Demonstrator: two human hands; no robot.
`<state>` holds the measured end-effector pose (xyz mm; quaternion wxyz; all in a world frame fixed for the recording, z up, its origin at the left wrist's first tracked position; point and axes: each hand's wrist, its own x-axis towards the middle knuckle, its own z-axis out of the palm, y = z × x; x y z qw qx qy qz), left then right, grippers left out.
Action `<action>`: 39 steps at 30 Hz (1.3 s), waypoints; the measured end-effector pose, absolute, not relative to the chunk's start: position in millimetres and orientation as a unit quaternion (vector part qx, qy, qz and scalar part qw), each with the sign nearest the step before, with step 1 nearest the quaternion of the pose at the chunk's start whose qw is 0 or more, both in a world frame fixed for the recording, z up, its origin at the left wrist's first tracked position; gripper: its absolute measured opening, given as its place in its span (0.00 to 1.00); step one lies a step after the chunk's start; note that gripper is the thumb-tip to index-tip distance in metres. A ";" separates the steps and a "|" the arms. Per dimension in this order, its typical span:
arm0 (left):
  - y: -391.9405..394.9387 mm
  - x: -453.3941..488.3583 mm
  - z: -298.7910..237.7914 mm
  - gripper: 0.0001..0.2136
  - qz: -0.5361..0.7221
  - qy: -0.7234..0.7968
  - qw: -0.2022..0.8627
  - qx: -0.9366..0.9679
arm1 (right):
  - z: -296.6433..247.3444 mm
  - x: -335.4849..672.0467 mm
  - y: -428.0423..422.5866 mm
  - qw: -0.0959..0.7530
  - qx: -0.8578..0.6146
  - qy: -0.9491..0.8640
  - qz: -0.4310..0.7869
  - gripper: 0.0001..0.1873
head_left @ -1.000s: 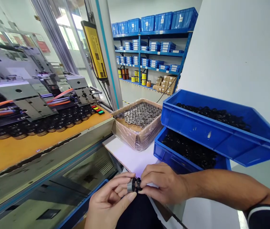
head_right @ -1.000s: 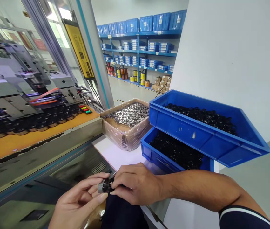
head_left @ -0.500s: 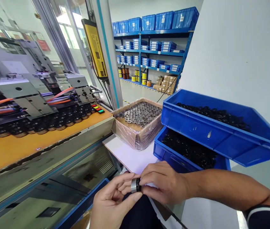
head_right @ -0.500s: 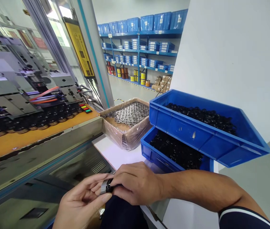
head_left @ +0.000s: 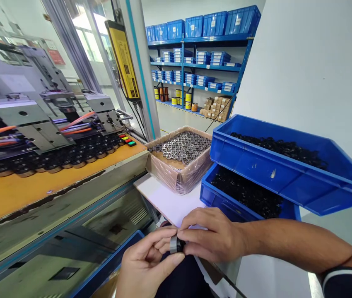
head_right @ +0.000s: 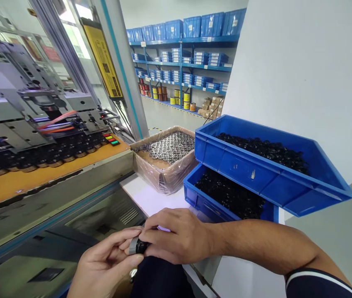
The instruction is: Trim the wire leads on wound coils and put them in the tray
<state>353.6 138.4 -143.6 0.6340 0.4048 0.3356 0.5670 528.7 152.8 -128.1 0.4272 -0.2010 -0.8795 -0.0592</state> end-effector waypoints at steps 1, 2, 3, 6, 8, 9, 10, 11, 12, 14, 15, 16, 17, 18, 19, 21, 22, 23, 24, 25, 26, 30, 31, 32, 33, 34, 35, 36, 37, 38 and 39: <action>138.1 353.8 -143.5 0.16 0.567 0.335 0.635 0.404 | -128.2 528.9 152.7 0.428 -0.200 -0.879 -0.058 0.08; 138.1 353.9 -143.7 0.16 0.567 0.335 0.636 0.404 | -128.2 529.1 152.7 0.427 -0.200 -0.880 -0.057 0.08; 138.4 353.7 -143.9 0.16 0.566 0.335 0.636 0.403 | -128.2 529.3 152.8 0.426 -0.201 -0.881 -0.057 0.08; 139.9 352.7 -144.7 0.16 0.562 0.332 0.640 0.405 | -128.0 529.6 153.7 0.424 -0.197 -0.882 -0.060 0.08; 140.5 352.4 -144.8 0.16 0.556 0.331 0.644 0.408 | -127.7 529.4 154.3 0.428 -0.197 -0.880 -0.061 0.09; 140.4 352.6 -144.6 0.16 0.553 0.330 0.646 0.408 | -127.7 529.2 154.5 0.428 -0.198 -0.880 -0.061 0.09; 140.2 352.8 -144.5 0.16 0.551 0.331 0.648 0.409 | -127.6 529.0 154.6 0.427 -0.199 -0.880 -0.062 0.09; 139.9 353.0 -144.4 0.15 0.550 0.332 0.648 0.408 | -127.6 528.8 154.6 0.427 -0.199 -0.880 -0.062 0.08; 139.7 353.1 -144.6 0.15 0.550 0.334 0.648 0.408 | -127.8 528.7 154.5 0.426 -0.198 -0.881 -0.062 0.08; 140.0 352.1 -146.0 0.16 0.550 0.334 0.647 0.409 | -128.2 528.7 154.3 0.426 -0.194 -0.882 -0.060 0.07; 140.9 350.6 -147.3 0.15 0.550 0.333 0.645 0.412 | -128.5 528.9 154.2 0.427 -0.192 -0.882 -0.059 0.08; 142.5 348.3 -149.1 0.15 0.549 0.331 0.643 0.419 | -128.7 529.1 154.2 0.428 -0.192 -0.881 -0.059 0.08; 144.5 345.3 -151.3 0.15 0.540 0.329 0.643 0.432 | -128.9 529.3 154.2 0.428 -0.194 -0.881 -0.059 0.08; 147.0 341.7 -153.6 0.14 0.525 0.324 0.644 0.452 | -129.1 529.5 154.2 0.427 -0.195 -0.881 -0.061 0.08; 149.7 337.8 -156.0 0.14 0.508 0.319 0.645 0.473 | -129.1 529.6 154.3 0.426 -0.194 -0.881 -0.062 0.08; 154.4 331.0 -159.8 0.14 0.479 0.313 0.644 0.509 | -128.8 529.3 154.6 0.428 -0.192 -0.881 -0.060 0.07; 156.0 328.7 -160.8 0.14 0.472 0.313 0.641 0.517 | -128.5 529.1 154.7 0.431 -0.191 -0.880 -0.058 0.08; 156.7 327.7 -161.2 0.14 0.472 0.315 0.638 0.520 | -128.1 528.7 154.7 0.433 -0.190 -0.879 -0.056 0.08; 156.5 327.8 -160.8 0.14 0.474 0.319 0.636 0.519 | -127.7 528.4 154.7 0.436 -0.188 -0.878 -0.055 0.08; 155.5 329.1 -159.8 0.14 0.477 0.322 0.636 0.515 | -127.4 528.1 154.7 0.436 -0.187 -0.878 -0.055 0.08; 153.8 331.3 -158.3 0.14 0.483 0.325 0.638 0.504 | -127.1 527.9 154.7 0.436 -0.185 -0.879 -0.058 0.07; 145.4 341.8 -151.5 0.16 0.522 0.341 0.651 0.433 | -127.9 528.5 154.3 0.437 -0.180 -0.878 -0.076 0.09; 144.0 343.3 -150.2 0.17 0.525 0.345 0.653 0.423 | -128.5 528.8 154.1 0.436 -0.179 -0.878 -0.081 0.09; 143.1 344.1 -149.3 0.17 0.522 0.347 0.656 0.420 | -129.2 529.2 154.0 0.433 -0.179 -0.879 -0.087 0.10; 142.7 344.3 -148.7 0.17 0.518 0.350 0.658 0.420 | -129.9 529.6 153.9 0.431 -0.180 -0.879 -0.092 0.10; 142.6 344.0 -148.4 0.18 0.513 0.353 0.661 0.419 | -130.4 529.9 153.8 0.429 -0.184 -0.879 -0.097 0.11; 142.7 343.4 -148.2 0.18 0.508 0.354 0.664 0.418 | -130.8 530.1 153.7 0.428 -0.187 -0.878 -0.102 0.12; 143.0 342.6 -148.3 0.18 0.504 0.354 0.667 0.418 | -131.0 530.2 153.6 0.426 -0.186 -0.879 -0.108 0.12; 143.2 342.0 -148.4 0.18 0.502 0.354 0.669 0.418 | -130.9 530.2 153.6 0.422 -0.184 -0.880 -0.115 0.12; 143.3 341.4 -148.7 0.18 0.500 0.354 0.670 0.420 | -130.8 530.2 153.5 0.420 -0.178 -0.881 -0.121 0.12; 143.4 340.9 -149.0 0.18 0.499 0.354 0.669 0.422 | -130.6 530.0 153.4 0.418 -0.173 -0.883 -0.125 0.11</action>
